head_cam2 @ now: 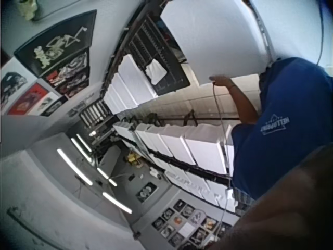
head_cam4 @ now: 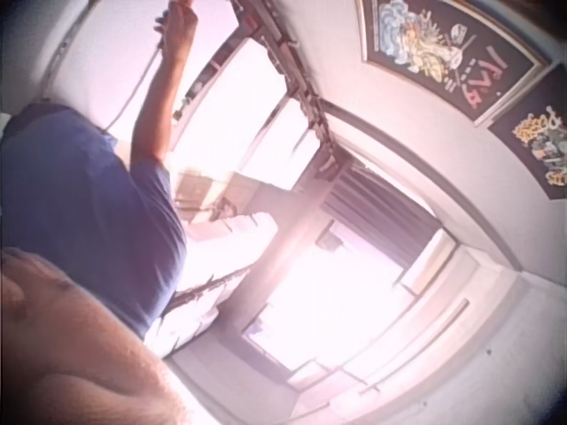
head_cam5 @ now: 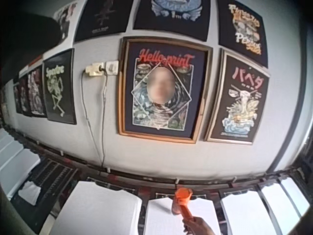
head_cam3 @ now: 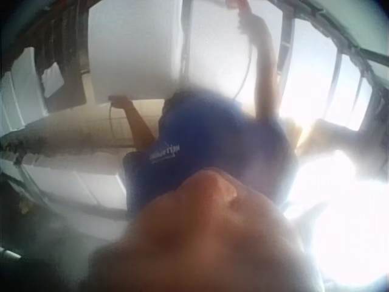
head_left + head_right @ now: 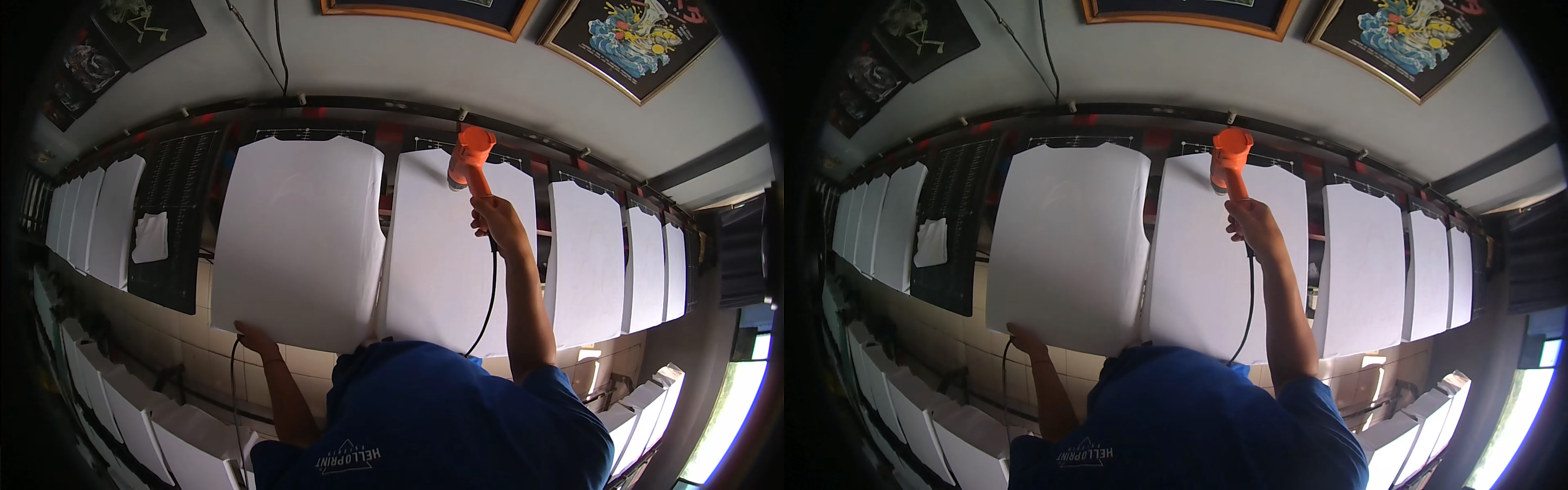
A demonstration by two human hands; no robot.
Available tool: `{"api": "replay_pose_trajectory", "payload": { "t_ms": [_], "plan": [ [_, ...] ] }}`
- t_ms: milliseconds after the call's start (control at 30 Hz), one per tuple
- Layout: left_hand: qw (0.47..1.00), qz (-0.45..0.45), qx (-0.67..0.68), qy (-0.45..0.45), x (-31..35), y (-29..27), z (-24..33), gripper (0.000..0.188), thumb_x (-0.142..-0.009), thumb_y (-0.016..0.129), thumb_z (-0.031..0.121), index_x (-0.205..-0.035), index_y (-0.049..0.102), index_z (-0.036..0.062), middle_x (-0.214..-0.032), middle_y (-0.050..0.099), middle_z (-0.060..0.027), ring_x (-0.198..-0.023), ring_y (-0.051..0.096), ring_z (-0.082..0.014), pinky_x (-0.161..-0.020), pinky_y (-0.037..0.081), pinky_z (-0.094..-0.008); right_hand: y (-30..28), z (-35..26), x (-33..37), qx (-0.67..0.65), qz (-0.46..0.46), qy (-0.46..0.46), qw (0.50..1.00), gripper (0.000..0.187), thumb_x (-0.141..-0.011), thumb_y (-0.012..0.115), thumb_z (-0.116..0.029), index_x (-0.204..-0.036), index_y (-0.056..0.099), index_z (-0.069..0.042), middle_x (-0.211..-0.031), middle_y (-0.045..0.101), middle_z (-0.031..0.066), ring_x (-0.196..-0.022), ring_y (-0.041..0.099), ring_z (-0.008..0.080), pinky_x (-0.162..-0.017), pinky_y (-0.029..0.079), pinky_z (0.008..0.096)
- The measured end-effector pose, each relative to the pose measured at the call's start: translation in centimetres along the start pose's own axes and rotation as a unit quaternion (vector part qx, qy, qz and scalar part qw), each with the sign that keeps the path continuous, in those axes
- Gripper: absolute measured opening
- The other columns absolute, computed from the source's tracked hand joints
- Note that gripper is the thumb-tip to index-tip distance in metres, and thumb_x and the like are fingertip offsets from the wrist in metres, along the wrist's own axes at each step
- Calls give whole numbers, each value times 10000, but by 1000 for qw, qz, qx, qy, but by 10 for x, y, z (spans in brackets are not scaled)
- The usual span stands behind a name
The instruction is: The person uses an orange heat gun to dry large white sheets of paper hanging on a drying rack. They move the heat gun back and forth across the surface of the sheets to apply heat evenly.
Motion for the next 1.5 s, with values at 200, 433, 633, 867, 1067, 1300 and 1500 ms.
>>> {"api": "replay_pose_trajectory", "payload": {
  "t_ms": [200,433,633,867,1067,1300,1500],
  "plan": [
    [1000,-15,-15,-15,-2,0,-4,854,-927,443,584,-1336,352,-160,-1350,448,-266,-1169,519,-371,-978,449,-438,-18,11,7,-3,24,-5,1000,289,-912,610,-305,-908,582,-17,-726,555,18,-607,551,102,-542,452,250],
    [1000,-30,-1,-3,2,1,0,851,-921,456,585,-1334,373,-154,-1353,460,-246,-1158,535,-359,-966,461,-433,4,13,53,-54,-113,73,989,335,-919,584,-294,-1033,574,21,-727,565,28,-598,559,106,-543,463,257],
    [999,-39,19,-19,16,11,10,803,-924,471,561,-1310,413,-140,-1302,501,-223,-1100,569,-338,-916,489,-426,28,18,67,-22,-116,47,992,266,-908,588,-273,-891,559,-9,-715,565,29,-605,575,113,-551,481,258],
    [1000,-19,18,-4,3,3,0,777,-926,474,548,-1299,429,-131,-1278,519,-215,-1077,578,-337,-893,495,-439,17,20,76,16,-97,68,993,264,-901,593,-273,-894,569,-11,-728,569,25,-622,592,108,-564,493,255],
    [1000,-12,15,-7,3,2,-2,774,-925,473,549,-1303,427,-126,-1290,510,-222,-1078,576,-346,-889,496,-440,-11,29,91,14,-23,53,998,266,-893,600,-264,-884,559,-1,-728,568,28,-610,590,116,-556,493,262],
    [1000,-20,-8,-3,0,2,-2,833,-926,446,579,-1326,387,-150,-1326,481,-242,-1125,549,-365,-939,469,-453,13,35,106,-81,-100,74,989,281,-900,596,-267,-939,554,9,-740,563,30,-630,587,116,-568,489,260],
    [1000,-25,-18,-5,-4,1,-4,835,-925,439,594,-1334,392,-132,-1337,482,-219,-1141,540,-354,-948,470,-454,24,41,115,-70,-110,68,989,282,-897,602,-276,-941,544,-3,-736,563,28,-629,572,110,-576,478,261]
  ]
}}
Point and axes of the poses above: each hand's wrist, its own x-axis away from the middle knuckle, its own y-axis out of the palm, z = x × y, the point moved 8 cm from there along -x, towards the middle knuckle
